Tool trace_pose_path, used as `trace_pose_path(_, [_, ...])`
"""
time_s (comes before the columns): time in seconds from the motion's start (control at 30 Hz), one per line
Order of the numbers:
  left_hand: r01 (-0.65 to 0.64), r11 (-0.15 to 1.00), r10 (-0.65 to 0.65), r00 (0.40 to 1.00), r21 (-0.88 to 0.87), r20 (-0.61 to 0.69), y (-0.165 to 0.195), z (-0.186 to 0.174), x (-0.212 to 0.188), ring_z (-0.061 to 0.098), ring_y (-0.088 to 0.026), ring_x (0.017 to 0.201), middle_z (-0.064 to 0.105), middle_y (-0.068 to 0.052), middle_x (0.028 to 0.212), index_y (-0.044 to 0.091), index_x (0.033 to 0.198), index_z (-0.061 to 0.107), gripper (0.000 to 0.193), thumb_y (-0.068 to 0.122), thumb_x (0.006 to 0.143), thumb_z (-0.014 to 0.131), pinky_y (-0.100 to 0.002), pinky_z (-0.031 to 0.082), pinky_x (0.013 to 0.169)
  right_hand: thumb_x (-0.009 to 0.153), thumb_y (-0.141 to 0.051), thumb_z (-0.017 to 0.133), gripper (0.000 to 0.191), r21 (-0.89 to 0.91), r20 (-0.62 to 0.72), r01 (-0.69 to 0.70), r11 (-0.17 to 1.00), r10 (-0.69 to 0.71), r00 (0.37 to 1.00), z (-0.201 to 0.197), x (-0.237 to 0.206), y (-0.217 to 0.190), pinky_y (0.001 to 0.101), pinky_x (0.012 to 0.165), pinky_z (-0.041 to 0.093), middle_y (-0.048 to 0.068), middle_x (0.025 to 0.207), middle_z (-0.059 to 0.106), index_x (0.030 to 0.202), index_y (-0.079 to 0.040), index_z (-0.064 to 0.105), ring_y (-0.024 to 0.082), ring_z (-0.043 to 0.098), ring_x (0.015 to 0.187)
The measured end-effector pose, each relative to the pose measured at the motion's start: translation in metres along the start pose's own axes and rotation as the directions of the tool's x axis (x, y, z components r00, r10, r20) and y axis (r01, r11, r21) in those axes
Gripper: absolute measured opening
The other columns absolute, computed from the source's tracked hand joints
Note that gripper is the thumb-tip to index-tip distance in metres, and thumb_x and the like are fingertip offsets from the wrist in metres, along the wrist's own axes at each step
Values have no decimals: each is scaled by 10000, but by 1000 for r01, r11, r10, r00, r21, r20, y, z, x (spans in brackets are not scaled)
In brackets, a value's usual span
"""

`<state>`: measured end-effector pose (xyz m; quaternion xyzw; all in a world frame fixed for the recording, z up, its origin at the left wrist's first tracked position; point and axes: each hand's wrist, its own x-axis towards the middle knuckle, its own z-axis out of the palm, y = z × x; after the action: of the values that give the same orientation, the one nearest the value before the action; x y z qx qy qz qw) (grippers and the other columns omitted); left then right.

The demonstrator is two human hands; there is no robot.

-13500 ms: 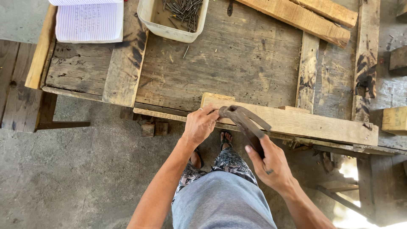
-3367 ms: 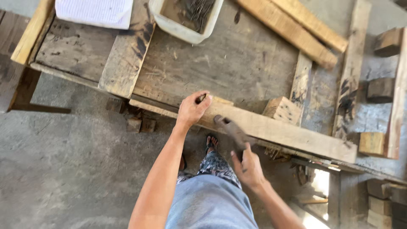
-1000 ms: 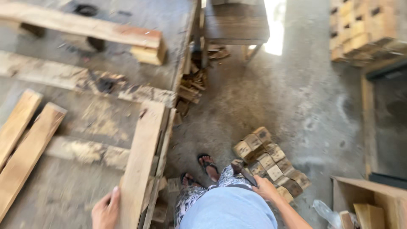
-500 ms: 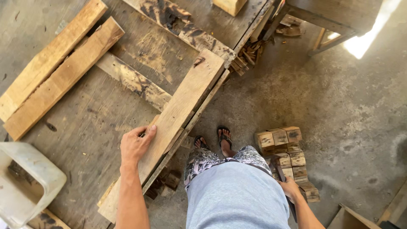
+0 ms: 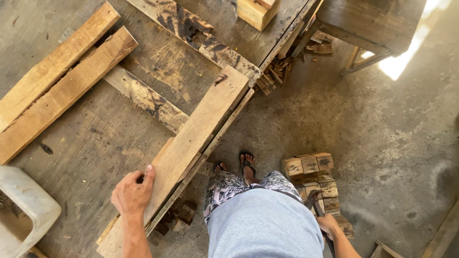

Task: The person takes nails from a plastic container on the workbench, positions them on a wooden plank laid across the bench, and hammers them in with a claw hammer, steadying the plank with the other hand and repositioning the plank between nails.

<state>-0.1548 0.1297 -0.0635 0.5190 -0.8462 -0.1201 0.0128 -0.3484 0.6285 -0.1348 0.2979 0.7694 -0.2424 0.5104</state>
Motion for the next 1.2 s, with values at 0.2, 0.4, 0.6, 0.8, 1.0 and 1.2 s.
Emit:
trace_pose_path(0.2, [69,997,-69,996,21,48,5,14,-2,691,-368,943,728,-142,884,165,936,803,568,673,972,552,-480,532,817,881,-202,758,298,-117,36,116,986,-113,993,-1,3,-36,390,439,442,144,667,676,1013,60,706,225,582,487])
trace_pose_path(0.4, [127,991,-131,979,36,154,5,14,4,678,-433,990,740,-196,955,195,1025,812,628,706,975,451,-513,526,841,933,-221,725,300,-86,22,206,975,-205,978,-2,13,-52,391,425,454,92,617,578,1037,33,603,216,552,466])
trace_pose_path(0.6, [70,997,-75,964,28,257,5,13,13,694,-455,968,755,-214,927,173,1019,811,674,721,967,423,-509,546,846,904,-198,729,251,-59,1,179,982,-180,984,-10,16,-46,401,429,447,103,620,606,943,31,635,216,564,466])
trace_pose_path(0.8, [100,995,-101,927,22,361,0,15,19,704,-445,980,773,-205,927,180,1038,814,687,730,953,412,-489,554,865,859,-172,739,293,-101,23,134,986,-132,991,-14,12,-27,397,413,460,153,604,666,760,104,725,233,609,453])
trace_pose_path(1.0, [100,994,-112,931,51,347,6,26,25,702,-432,1053,780,-186,1005,211,1094,816,671,725,946,410,-490,547,915,822,-157,794,243,-163,-14,41,986,-44,999,-18,13,-17,438,452,490,149,664,669,877,51,682,264,628,495])
trace_pose_path(1.2, [-87,995,71,957,44,282,-1,25,19,690,-423,1050,751,-190,1027,178,1023,804,650,682,1014,394,-503,540,902,882,-179,727,312,-113,74,11,994,-3,997,3,11,-27,432,471,457,180,667,658,871,133,725,273,607,532])
